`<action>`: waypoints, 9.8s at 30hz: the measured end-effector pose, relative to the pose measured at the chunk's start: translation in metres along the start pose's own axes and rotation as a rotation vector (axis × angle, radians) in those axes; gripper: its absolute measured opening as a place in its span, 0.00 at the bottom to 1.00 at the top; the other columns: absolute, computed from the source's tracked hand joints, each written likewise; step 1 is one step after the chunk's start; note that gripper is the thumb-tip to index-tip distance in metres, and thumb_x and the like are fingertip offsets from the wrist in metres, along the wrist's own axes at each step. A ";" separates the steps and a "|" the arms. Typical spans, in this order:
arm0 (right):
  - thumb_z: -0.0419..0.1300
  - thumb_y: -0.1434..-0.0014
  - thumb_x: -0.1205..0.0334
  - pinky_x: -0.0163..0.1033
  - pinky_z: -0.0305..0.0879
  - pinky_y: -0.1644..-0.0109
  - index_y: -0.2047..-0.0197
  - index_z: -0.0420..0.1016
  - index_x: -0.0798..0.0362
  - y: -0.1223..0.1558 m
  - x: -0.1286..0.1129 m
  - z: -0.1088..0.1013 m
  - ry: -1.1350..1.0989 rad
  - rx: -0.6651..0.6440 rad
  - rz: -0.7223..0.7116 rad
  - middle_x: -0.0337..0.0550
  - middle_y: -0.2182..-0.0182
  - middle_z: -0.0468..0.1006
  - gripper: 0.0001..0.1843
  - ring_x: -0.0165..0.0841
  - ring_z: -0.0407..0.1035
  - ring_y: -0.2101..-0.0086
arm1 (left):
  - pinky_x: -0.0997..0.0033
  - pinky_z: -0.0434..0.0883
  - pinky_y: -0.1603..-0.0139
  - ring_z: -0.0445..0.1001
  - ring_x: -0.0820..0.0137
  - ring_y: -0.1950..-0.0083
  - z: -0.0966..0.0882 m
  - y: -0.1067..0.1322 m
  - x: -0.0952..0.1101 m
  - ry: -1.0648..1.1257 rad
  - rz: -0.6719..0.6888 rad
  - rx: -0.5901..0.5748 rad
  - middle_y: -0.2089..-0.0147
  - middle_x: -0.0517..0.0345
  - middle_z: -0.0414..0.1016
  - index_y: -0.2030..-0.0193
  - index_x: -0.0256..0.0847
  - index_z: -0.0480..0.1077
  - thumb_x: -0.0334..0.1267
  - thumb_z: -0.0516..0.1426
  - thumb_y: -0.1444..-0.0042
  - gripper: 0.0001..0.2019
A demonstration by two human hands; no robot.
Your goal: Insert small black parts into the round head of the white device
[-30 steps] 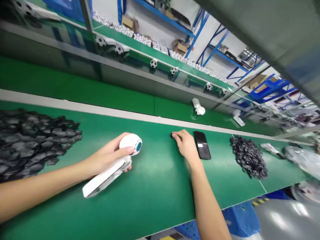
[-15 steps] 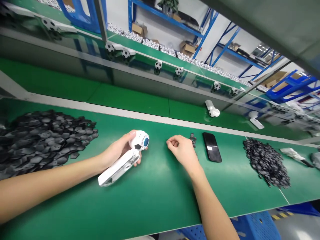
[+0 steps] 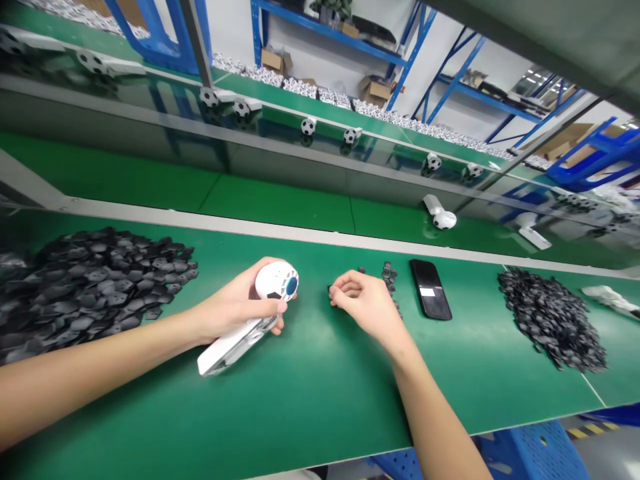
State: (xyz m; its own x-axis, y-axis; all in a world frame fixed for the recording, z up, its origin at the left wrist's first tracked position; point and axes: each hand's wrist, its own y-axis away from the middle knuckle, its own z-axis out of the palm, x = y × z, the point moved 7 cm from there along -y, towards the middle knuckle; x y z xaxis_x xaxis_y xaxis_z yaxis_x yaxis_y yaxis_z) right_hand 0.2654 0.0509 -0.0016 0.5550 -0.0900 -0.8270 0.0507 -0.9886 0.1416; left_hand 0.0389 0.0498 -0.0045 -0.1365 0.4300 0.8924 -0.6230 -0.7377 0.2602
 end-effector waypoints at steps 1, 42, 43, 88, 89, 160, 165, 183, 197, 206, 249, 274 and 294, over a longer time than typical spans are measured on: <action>0.65 0.39 0.54 0.41 0.74 0.59 0.63 0.79 0.51 0.000 -0.002 0.003 0.038 0.000 -0.030 0.43 0.67 0.84 0.09 0.38 0.80 0.66 | 0.57 0.83 0.61 0.82 0.67 0.68 0.002 0.001 0.001 -0.003 0.004 -0.011 0.53 0.57 0.75 0.39 0.47 0.59 0.36 0.71 0.43 0.31; 0.76 0.41 0.53 0.38 0.68 0.73 0.74 0.84 0.46 0.049 -0.073 0.027 -0.123 0.169 -0.228 0.37 0.76 0.84 0.13 0.34 0.74 0.76 | 0.63 0.71 0.58 0.78 0.61 0.57 0.020 0.017 0.027 -1.098 0.366 0.239 0.40 0.53 0.74 0.29 0.54 0.58 0.56 0.67 0.41 0.37; 0.76 0.42 0.52 0.37 0.66 0.74 0.75 0.82 0.46 0.049 -0.072 0.027 -0.106 0.168 -0.237 0.37 0.77 0.82 0.14 0.33 0.72 0.77 | 0.64 0.71 0.59 0.78 0.62 0.58 0.020 0.018 0.028 -1.096 0.356 0.225 0.40 0.53 0.74 0.30 0.53 0.58 0.56 0.67 0.41 0.37; 0.63 0.30 0.53 0.43 0.79 0.50 0.47 0.85 0.50 -0.005 -0.017 0.011 -0.040 0.127 -0.249 0.45 0.54 0.87 0.14 0.38 0.83 0.59 | 0.66 0.71 0.51 0.80 0.59 0.49 -0.011 0.002 0.012 -0.935 0.359 0.300 0.41 0.57 0.80 0.29 0.54 0.60 0.48 0.65 0.39 0.33; 0.65 0.31 0.52 0.44 0.80 0.50 0.47 0.86 0.49 0.001 -0.020 0.016 -0.129 0.084 -0.235 0.45 0.54 0.87 0.14 0.39 0.84 0.58 | 0.66 0.71 0.49 0.80 0.59 0.48 -0.013 0.002 0.013 -0.908 0.381 0.331 0.40 0.57 0.79 0.30 0.54 0.60 0.47 0.65 0.40 0.33; 0.59 0.27 0.50 0.44 0.75 0.55 0.45 0.85 0.51 0.004 0.002 -0.089 0.299 0.424 -0.196 0.46 0.60 0.87 0.19 0.38 0.79 0.64 | 0.70 0.66 0.68 0.71 0.70 0.71 -0.011 -0.002 0.033 -1.006 0.514 0.253 0.57 0.60 0.81 0.41 0.47 0.71 0.59 0.63 0.38 0.25; 0.63 0.31 0.56 0.47 0.73 0.50 0.49 0.87 0.54 -0.010 0.050 -0.122 0.455 0.425 -0.043 0.50 0.56 0.86 0.15 0.40 0.79 0.59 | 0.71 0.68 0.66 0.73 0.68 0.65 -0.015 -0.004 0.035 -0.878 0.486 0.282 0.52 0.57 0.79 0.42 0.49 0.70 0.58 0.64 0.38 0.24; 0.64 0.31 0.62 0.45 0.72 0.52 0.56 0.84 0.48 -0.001 -0.012 -0.015 0.406 0.017 -0.351 0.44 0.55 0.80 0.06 0.38 0.76 0.55 | 0.72 0.67 0.66 0.74 0.70 0.67 -0.014 -0.002 0.023 -0.876 0.443 0.283 0.58 0.62 0.79 0.39 0.50 0.67 0.58 0.66 0.42 0.28; 0.72 0.39 0.48 0.44 0.81 0.54 0.54 0.86 0.50 0.008 -0.006 0.001 -0.061 -0.027 -0.049 0.44 0.64 0.88 0.16 0.40 0.84 0.62 | 0.70 0.68 0.64 0.73 0.67 0.63 -0.014 -0.012 0.016 -0.858 0.364 0.192 0.55 0.60 0.76 0.39 0.51 0.59 0.50 0.66 0.41 0.28; 0.74 0.39 0.52 0.45 0.82 0.49 0.51 0.88 0.47 0.023 -0.025 0.031 -0.196 -0.211 -0.071 0.43 0.58 0.90 0.15 0.43 0.85 0.56 | 0.67 0.70 0.48 0.75 0.63 0.47 -0.006 -0.007 0.021 -0.929 0.542 0.178 0.41 0.56 0.74 0.39 0.49 0.68 0.44 0.67 0.39 0.23; 0.74 0.39 0.55 0.36 0.77 0.67 0.70 0.75 0.48 0.031 -0.038 0.059 -0.228 0.071 -0.225 0.38 0.69 0.87 0.14 0.36 0.83 0.68 | 0.62 0.71 0.59 0.71 0.66 0.61 0.008 -0.001 0.006 -1.028 0.462 0.126 0.48 0.54 0.64 0.45 0.49 0.71 0.59 0.60 0.34 0.20; 0.63 0.30 0.54 0.45 0.72 0.53 0.50 0.85 0.48 -0.014 0.012 -0.030 0.268 -0.044 -0.247 0.46 0.55 0.81 0.12 0.36 0.77 0.62 | 0.64 0.72 0.51 0.78 0.63 0.53 0.000 -0.006 0.015 -0.923 0.486 0.091 0.46 0.55 0.79 0.32 0.54 0.70 0.51 0.57 0.29 0.22; 0.74 0.40 0.49 0.48 0.83 0.53 0.56 0.89 0.48 0.019 -0.026 0.014 -0.278 0.047 -0.069 0.46 0.63 0.89 0.14 0.42 0.84 0.62 | 0.65 0.74 0.56 0.78 0.61 0.53 -0.006 -0.012 0.011 -0.811 0.458 0.180 0.48 0.51 0.77 0.39 0.42 0.67 0.50 0.63 0.36 0.24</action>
State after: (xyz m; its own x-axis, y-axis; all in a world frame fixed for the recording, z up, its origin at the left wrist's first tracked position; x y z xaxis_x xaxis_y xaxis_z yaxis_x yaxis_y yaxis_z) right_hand 0.2404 0.0327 0.0147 0.3021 -0.0458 -0.9522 0.0379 -0.9975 0.0600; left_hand 0.0399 0.0666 0.0001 0.2805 -0.3636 0.8883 -0.5040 -0.8434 -0.1861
